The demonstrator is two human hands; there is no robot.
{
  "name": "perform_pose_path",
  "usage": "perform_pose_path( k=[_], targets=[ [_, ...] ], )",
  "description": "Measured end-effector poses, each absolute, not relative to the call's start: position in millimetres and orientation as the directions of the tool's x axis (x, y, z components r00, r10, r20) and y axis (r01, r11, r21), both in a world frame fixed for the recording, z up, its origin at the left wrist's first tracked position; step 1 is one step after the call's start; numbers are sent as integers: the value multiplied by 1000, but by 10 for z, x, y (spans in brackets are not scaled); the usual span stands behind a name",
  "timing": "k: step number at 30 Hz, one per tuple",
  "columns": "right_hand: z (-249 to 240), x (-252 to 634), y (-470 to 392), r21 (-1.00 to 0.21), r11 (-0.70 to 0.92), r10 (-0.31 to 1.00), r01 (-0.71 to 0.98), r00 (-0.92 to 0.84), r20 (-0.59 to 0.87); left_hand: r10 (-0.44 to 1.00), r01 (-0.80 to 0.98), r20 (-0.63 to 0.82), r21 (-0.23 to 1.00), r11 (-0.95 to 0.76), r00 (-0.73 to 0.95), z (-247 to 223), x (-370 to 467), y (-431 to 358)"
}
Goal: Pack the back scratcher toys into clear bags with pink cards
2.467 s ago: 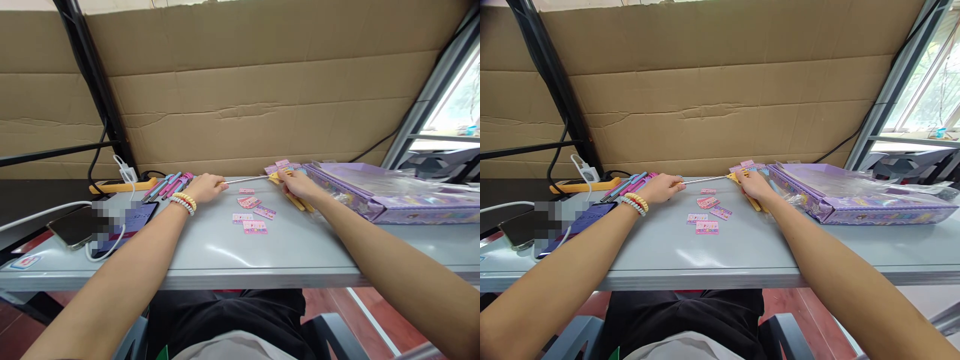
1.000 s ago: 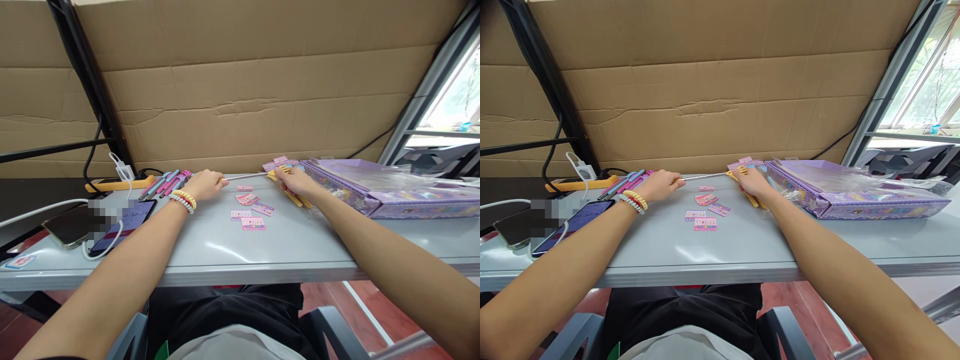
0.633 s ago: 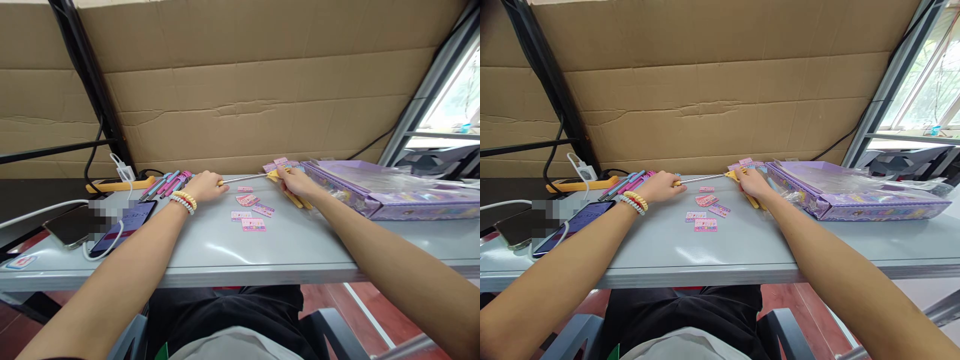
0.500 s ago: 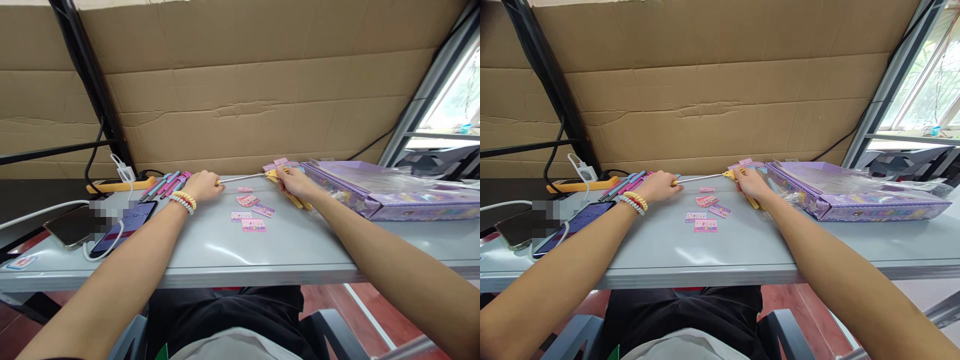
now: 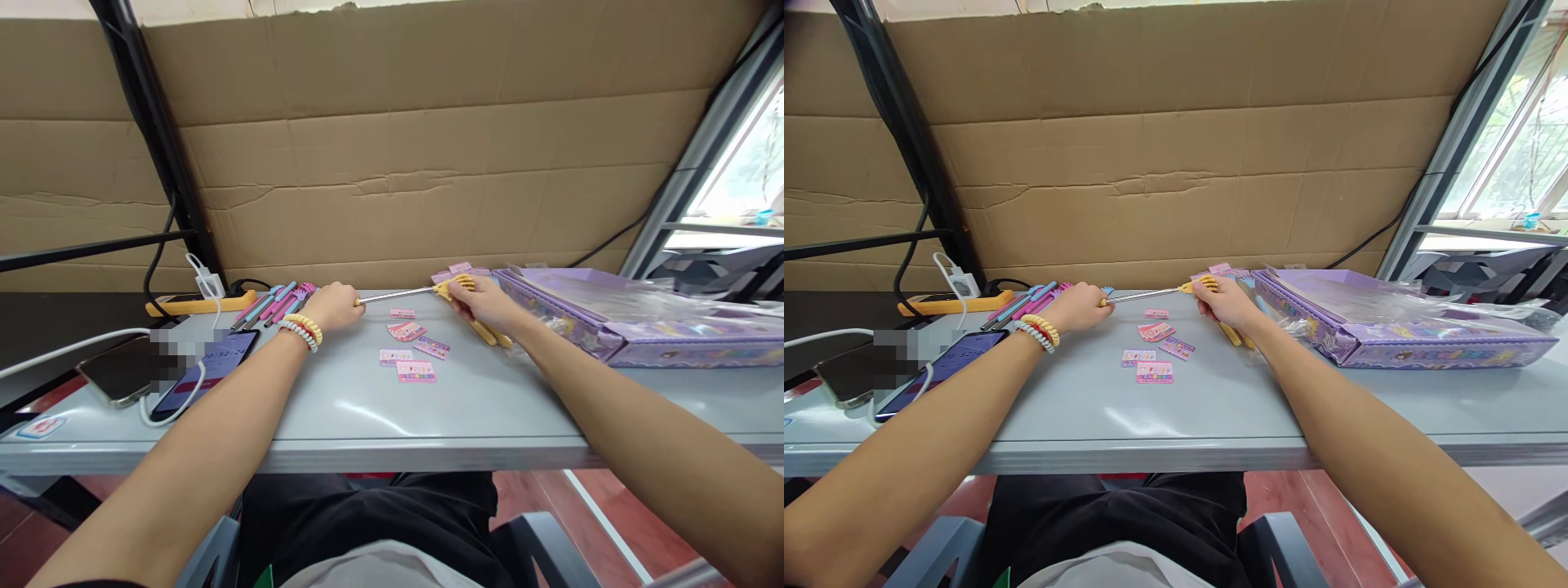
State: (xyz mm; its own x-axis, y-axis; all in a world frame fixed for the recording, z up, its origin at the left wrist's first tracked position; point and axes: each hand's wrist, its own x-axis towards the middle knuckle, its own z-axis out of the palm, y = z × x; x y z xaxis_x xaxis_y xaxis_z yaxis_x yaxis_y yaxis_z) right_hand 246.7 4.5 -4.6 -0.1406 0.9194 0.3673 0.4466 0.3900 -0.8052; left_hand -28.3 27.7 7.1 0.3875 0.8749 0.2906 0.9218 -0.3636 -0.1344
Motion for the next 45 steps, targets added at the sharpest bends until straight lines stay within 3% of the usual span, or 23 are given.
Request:
perform_pose_path(
  k=[6,11,18,28,37,41,45],
  targets=[
    [-93,2481,112,-926,180,984,331,-81,161,856,918,337,-203,-340,392,70,-265,258],
    [-104,2500,137,-933,210,978,292,-69,199,855,923,351,-200,-330,381,81,-252,232],
    [-46,2479,36,-754,334,943,565,-199,268,877,922,293,-192,-337,382,62,-284,279],
    [-11,2444,-30,-583,399,911,708,-233,340,874,904,246,-206,-375,418,59,-308,280],
    [-21,2418,-34,-852,157,986,499,-135,102,873,904,245,-186,-385,422,72,-289,252],
    [-36,2432,-21,-877,117,988,465,-143,56,876,907,244,-181,-380,416,70,-286,244],
    [-48,2439,-6,-849,175,979,499,-181,96,875,908,252,-195,-372,413,65,-286,253]
  ],
)
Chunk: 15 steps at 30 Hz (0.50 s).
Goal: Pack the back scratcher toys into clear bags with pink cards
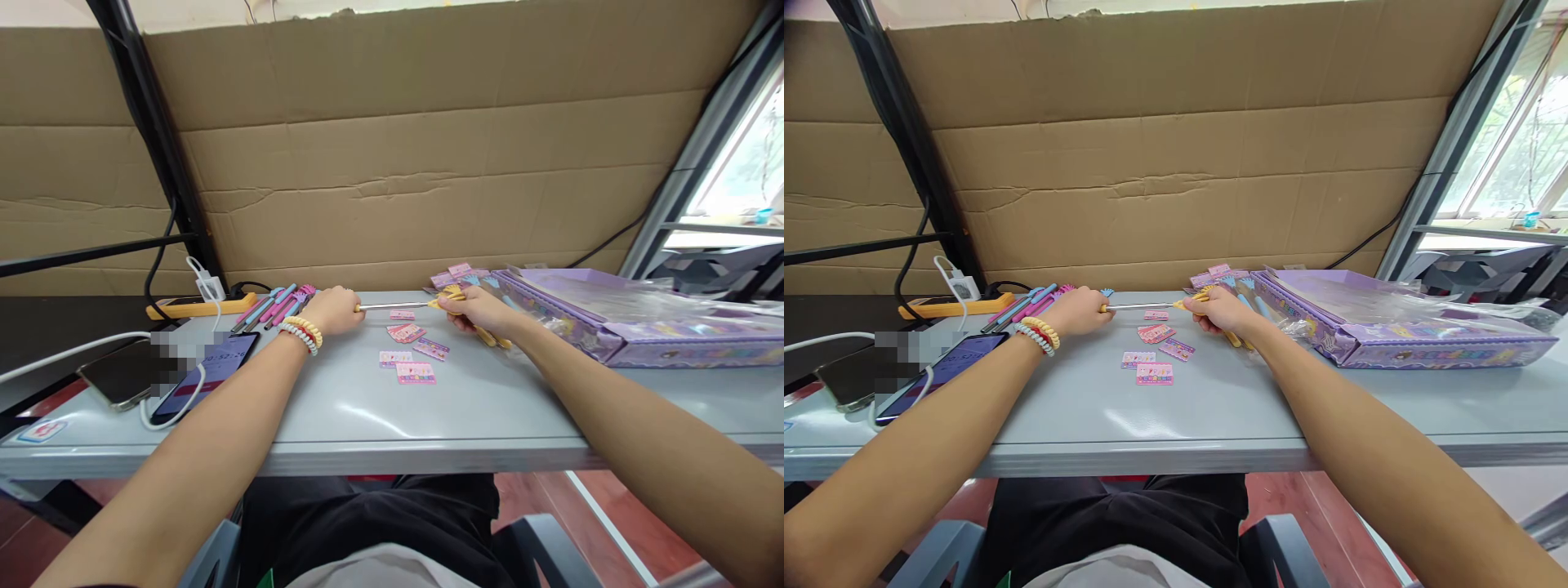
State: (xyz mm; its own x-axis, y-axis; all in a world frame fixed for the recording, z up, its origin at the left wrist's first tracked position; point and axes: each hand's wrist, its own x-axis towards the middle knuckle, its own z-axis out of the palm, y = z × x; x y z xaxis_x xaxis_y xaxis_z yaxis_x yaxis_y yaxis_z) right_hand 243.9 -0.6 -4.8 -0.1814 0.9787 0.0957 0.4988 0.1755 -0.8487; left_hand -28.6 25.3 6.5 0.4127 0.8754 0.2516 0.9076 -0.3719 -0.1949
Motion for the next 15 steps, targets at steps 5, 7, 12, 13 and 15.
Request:
perform_pose_path(
  k=[5,7,12,13,15],
  targets=[
    [-26,2433,-32,-681,344,938,646,-263,225,882,908,232,-192,-372,410,59,-299,272],
    [-15,2423,-44,-606,370,927,704,-242,285,881,908,232,-183,-376,412,60,-303,273],
    [-7,2392,-44,-534,413,882,738,-178,436,881,913,241,-153,-379,407,76,-293,257],
    [-7,2387,-43,-535,415,878,736,-170,447,879,911,242,-151,-383,410,79,-290,254],
    [-5,2379,-42,-537,413,877,735,-162,453,877,909,242,-151,-389,416,81,-286,250]
  ],
)
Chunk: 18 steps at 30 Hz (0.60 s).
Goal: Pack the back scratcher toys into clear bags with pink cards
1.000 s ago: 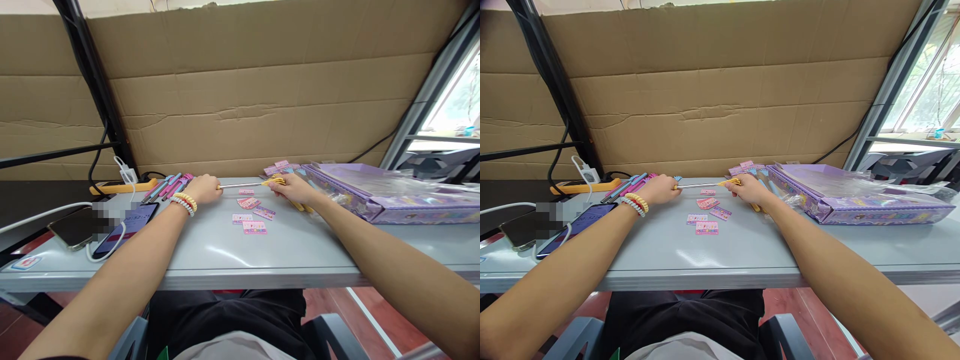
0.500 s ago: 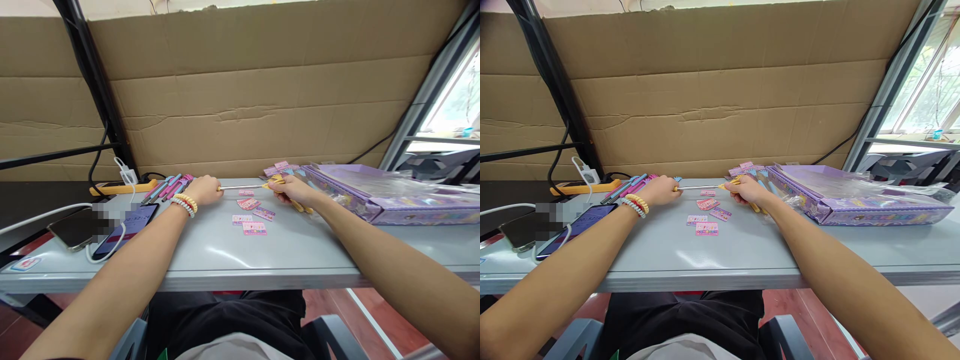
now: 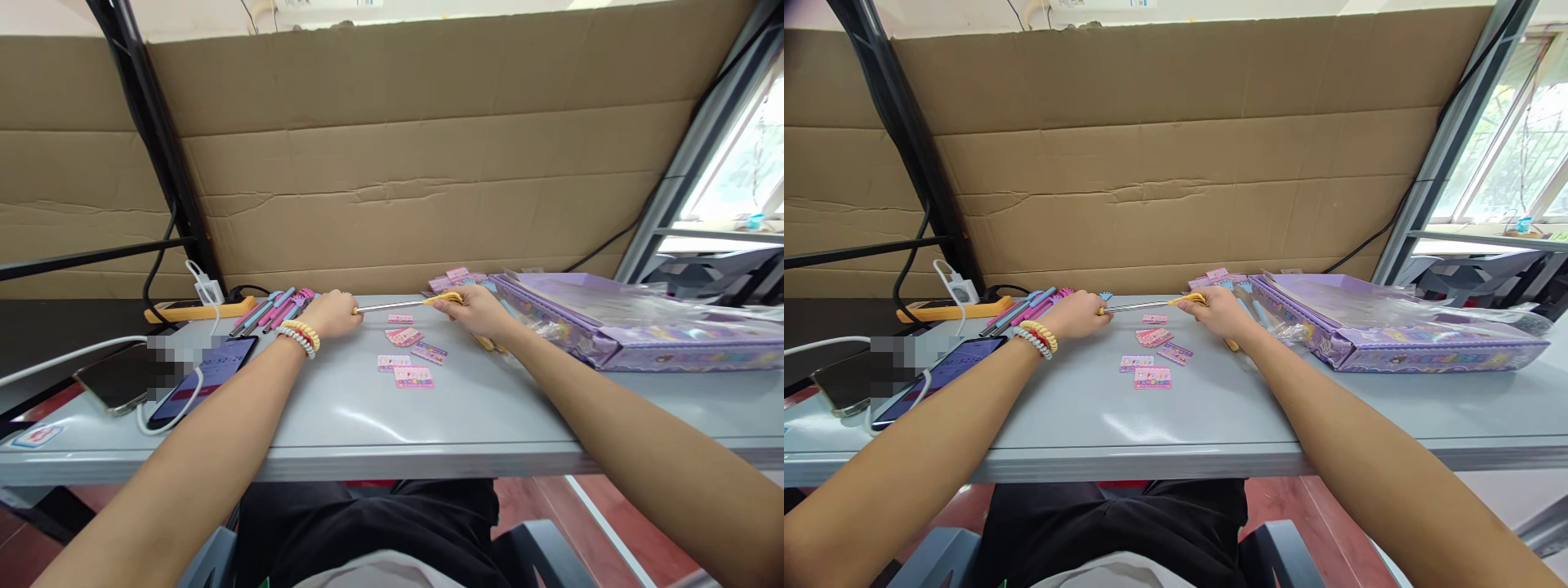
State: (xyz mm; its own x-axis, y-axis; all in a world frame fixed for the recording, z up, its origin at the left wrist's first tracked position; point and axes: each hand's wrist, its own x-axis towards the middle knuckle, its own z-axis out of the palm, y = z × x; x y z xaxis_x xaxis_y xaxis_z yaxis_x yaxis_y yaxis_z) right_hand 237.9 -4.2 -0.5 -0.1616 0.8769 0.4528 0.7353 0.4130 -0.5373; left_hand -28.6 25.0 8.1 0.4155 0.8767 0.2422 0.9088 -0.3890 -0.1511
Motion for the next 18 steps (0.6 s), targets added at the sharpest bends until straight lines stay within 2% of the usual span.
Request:
perform_pose_path(
  k=[5,12,15,18],
  targets=[
    [2,2373,-50,-563,360,918,744,-176,356,877,908,236,-148,-393,418,69,-288,253],
    [-15,2386,-37,-730,250,968,636,-177,177,890,914,213,-146,-379,403,82,-279,227],
    [-18,2389,-35,-733,263,965,628,-190,183,892,915,211,-146,-376,400,85,-275,225],
    [-12,2387,-45,-664,332,943,670,-214,255,889,914,217,-149,-378,403,78,-278,233]
  ],
)
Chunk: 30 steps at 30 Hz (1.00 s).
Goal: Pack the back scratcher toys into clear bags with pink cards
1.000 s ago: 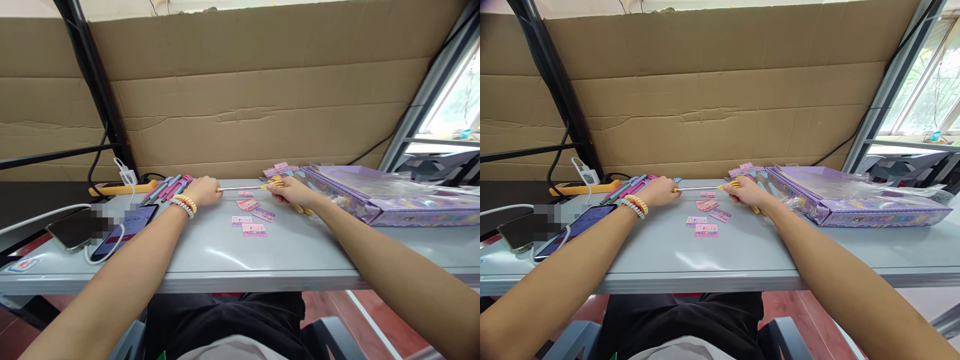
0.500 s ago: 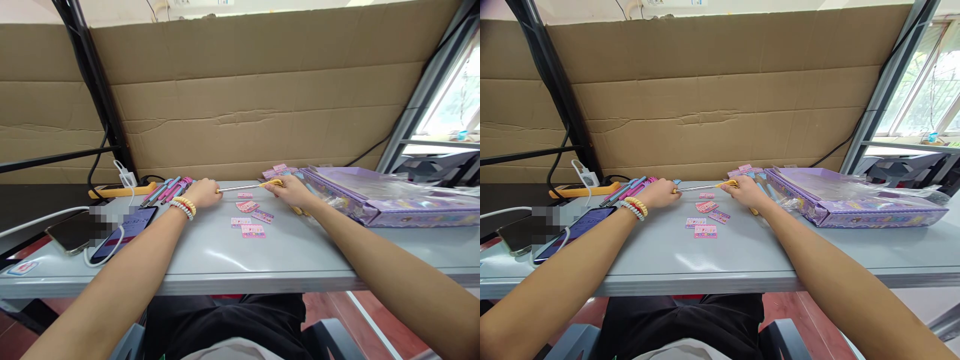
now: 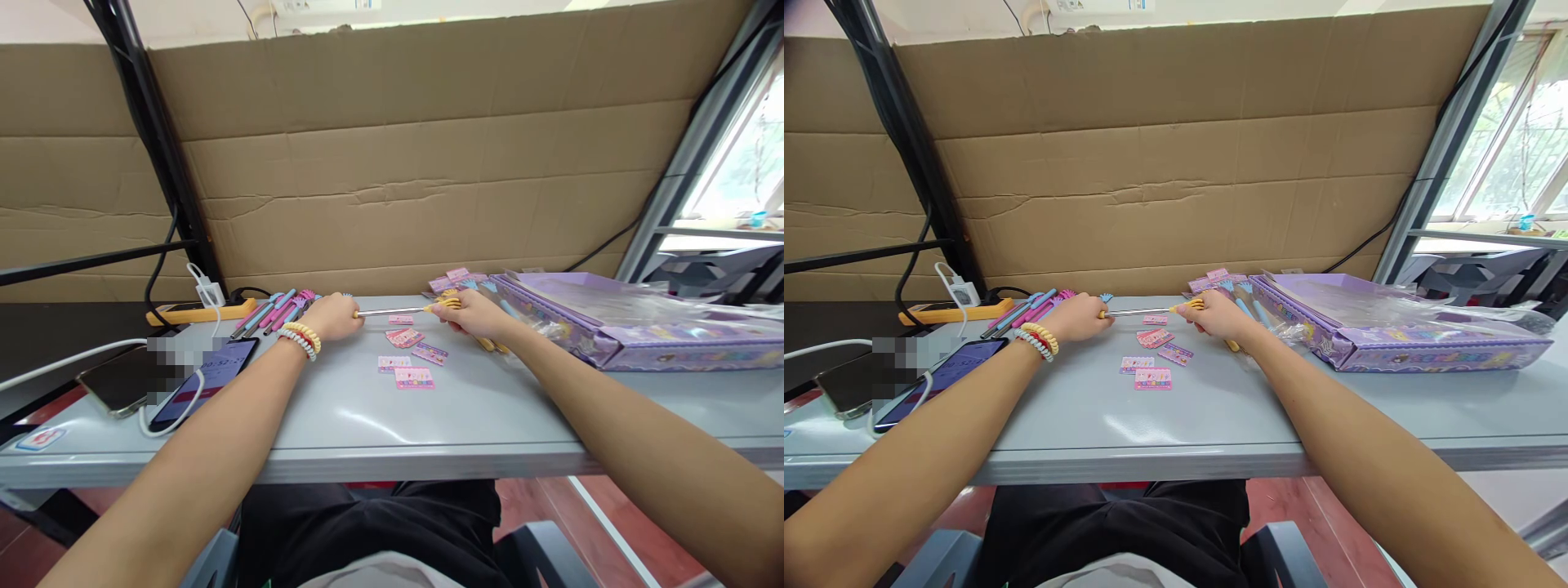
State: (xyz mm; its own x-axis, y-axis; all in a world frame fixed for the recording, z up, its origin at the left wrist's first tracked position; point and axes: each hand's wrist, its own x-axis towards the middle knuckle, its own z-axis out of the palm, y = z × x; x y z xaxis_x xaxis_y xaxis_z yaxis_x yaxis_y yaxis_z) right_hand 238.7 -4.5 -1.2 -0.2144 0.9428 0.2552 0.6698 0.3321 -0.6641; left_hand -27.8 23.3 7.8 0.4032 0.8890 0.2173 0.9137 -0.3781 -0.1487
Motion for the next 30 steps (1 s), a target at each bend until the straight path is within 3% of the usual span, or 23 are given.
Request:
perform_pose_path(
  k=[4,11,15,21,30],
  targets=[
    [-2,2385,-49,-544,390,911,742,-226,345,881,908,226,-158,-387,415,65,-290,251],
    [-8,2373,-41,-526,410,888,745,-195,416,871,902,236,-161,-401,430,65,-300,259],
    [-5,2348,-56,-579,427,886,694,-195,421,865,897,240,-157,-413,441,72,-278,239],
    [-4,2345,-34,-816,351,936,460,-159,313,871,904,243,-141,-404,427,75,-247,227],
    [17,2345,-31,-841,317,947,439,-189,259,868,902,248,-137,-409,431,63,-256,231]
  ],
)
